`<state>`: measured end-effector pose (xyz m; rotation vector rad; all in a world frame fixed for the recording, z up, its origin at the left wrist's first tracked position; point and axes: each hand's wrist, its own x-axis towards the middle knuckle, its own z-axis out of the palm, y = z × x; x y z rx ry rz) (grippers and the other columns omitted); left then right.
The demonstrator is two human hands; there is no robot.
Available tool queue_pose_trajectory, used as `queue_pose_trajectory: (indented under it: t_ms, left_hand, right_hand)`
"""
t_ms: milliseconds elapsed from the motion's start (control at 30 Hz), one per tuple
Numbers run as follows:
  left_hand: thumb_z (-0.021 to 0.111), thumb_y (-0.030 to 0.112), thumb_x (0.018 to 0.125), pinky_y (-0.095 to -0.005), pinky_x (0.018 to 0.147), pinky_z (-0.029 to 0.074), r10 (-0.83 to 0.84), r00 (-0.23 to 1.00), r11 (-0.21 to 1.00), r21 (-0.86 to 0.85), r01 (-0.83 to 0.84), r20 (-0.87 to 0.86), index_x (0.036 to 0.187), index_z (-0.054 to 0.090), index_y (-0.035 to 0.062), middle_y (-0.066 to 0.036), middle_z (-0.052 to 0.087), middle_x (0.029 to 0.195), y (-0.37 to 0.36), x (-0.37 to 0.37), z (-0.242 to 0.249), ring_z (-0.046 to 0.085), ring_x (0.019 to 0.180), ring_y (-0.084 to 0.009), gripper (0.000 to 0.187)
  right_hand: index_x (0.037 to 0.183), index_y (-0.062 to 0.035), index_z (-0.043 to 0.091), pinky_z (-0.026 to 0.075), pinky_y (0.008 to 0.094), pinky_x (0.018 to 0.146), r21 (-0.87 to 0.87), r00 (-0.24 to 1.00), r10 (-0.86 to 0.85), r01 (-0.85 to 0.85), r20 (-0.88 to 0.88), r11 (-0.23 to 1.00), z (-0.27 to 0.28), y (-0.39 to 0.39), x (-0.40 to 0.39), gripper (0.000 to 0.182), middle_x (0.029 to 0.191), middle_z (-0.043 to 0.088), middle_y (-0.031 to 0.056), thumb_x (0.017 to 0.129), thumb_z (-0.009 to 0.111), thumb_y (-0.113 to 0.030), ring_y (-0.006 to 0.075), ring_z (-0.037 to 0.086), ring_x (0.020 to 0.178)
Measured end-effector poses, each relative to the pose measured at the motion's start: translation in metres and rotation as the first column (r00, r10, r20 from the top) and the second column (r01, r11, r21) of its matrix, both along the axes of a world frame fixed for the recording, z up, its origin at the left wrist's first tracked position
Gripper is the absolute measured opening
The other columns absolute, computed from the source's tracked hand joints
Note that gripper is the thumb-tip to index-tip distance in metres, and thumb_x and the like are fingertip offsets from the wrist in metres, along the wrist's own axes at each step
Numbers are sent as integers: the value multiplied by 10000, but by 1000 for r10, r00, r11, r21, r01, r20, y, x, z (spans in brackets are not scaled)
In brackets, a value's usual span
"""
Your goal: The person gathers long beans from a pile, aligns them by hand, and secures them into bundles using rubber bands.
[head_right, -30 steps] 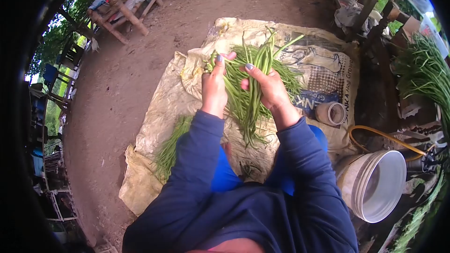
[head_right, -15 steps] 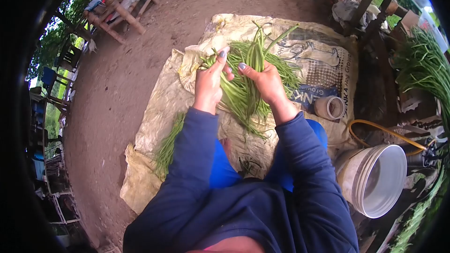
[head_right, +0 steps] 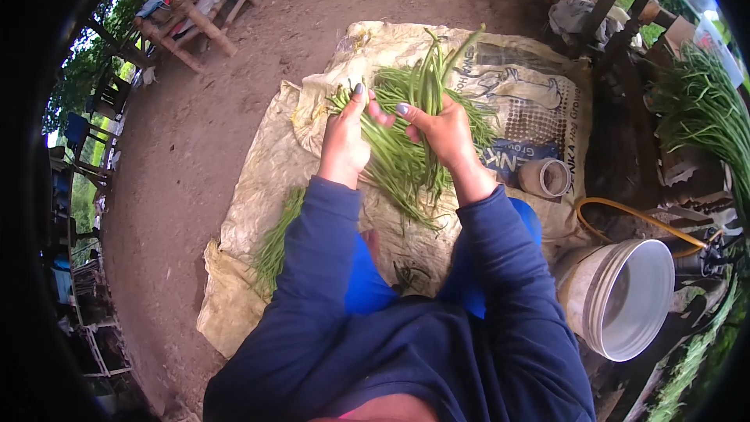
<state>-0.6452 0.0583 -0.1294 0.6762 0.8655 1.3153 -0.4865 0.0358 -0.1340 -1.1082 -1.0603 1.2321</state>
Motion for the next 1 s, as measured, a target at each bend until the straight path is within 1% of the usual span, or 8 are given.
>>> queue_pose_trajectory:
  t_ms: [100,333,433,533,667,733,833,1000]
  left_hand:
    - [661,320,897,-273,625,447,-229,970,970,-101,221,-78,1026,643,-11,-25,587,747,0,-3,-1,505,606,-110,355]
    - [701,197,866,-236,495,396,-150,988,988,-30,152,41,1015,688,-2,1,613,785,6,-10,3,483,560,-65,249]
    - [697,209,870,-235,536,424,-117,980,992,25,122,-162,996,698,-6,-17,652,836,-6,1,13,535,613,-85,249]
    - [689,231,878,-227,572,424,-34,943,999,-6,34,-330,1008,695,1,-35,678,884,-5,1,12,576,702,-100,264]
    - [667,261,895,-255,624,454,10,984,996,86,6,-180,998,699,22,-47,685,883,1,-1,6,618,817,-132,262]
    - [621,274,922,-329,770,519,-77,989,995,-46,83,124,1184,540,-23,-114,656,977,2,-8,8,649,933,-242,404]
    - [640,277,910,-325,692,508,-130,978,989,-44,139,164,1172,534,-35,-65,604,856,2,-10,4,588,767,-177,421]
    - [742,248,828,-293,601,456,-299,953,954,-40,297,-45,1055,630,-18,18,527,708,-15,6,10,451,597,-101,367]
  right_hand:
    - [1000,-4,601,477,240,486,33,993,45,-41,-111,999,9,-4,-6,234,776,640,40,832,725,-109,103,564,546]
    - [1061,-1,585,482,223,504,20,971,175,-174,-161,985,5,-6,-8,270,811,652,44,829,714,-50,92,571,565]
    - [1063,-17,589,472,219,481,-6,982,181,-181,51,983,4,-7,-8,263,798,649,35,843,712,-92,84,564,543]
    - [1068,-21,588,462,212,461,-50,986,137,-142,-94,989,7,-9,-14,243,795,647,35,873,687,-126,88,556,519]
    - [1025,0,611,512,241,629,-23,961,29,-36,-275,999,-5,3,-10,225,797,637,33,918,636,-197,111,598,651]
    - [1000,0,624,479,239,631,-15,982,-41,39,-182,999,-7,4,-5,255,735,587,5,943,599,-247,98,562,650]
    - [1027,-33,596,345,227,467,7,997,-6,7,-77,1000,1,2,-2,366,654,495,-16,979,504,-385,72,430,513]
    - [1065,-86,513,317,206,415,-28,988,-49,45,-150,999,9,-2,-14,265,647,515,-16,996,481,-339,67,421,474]
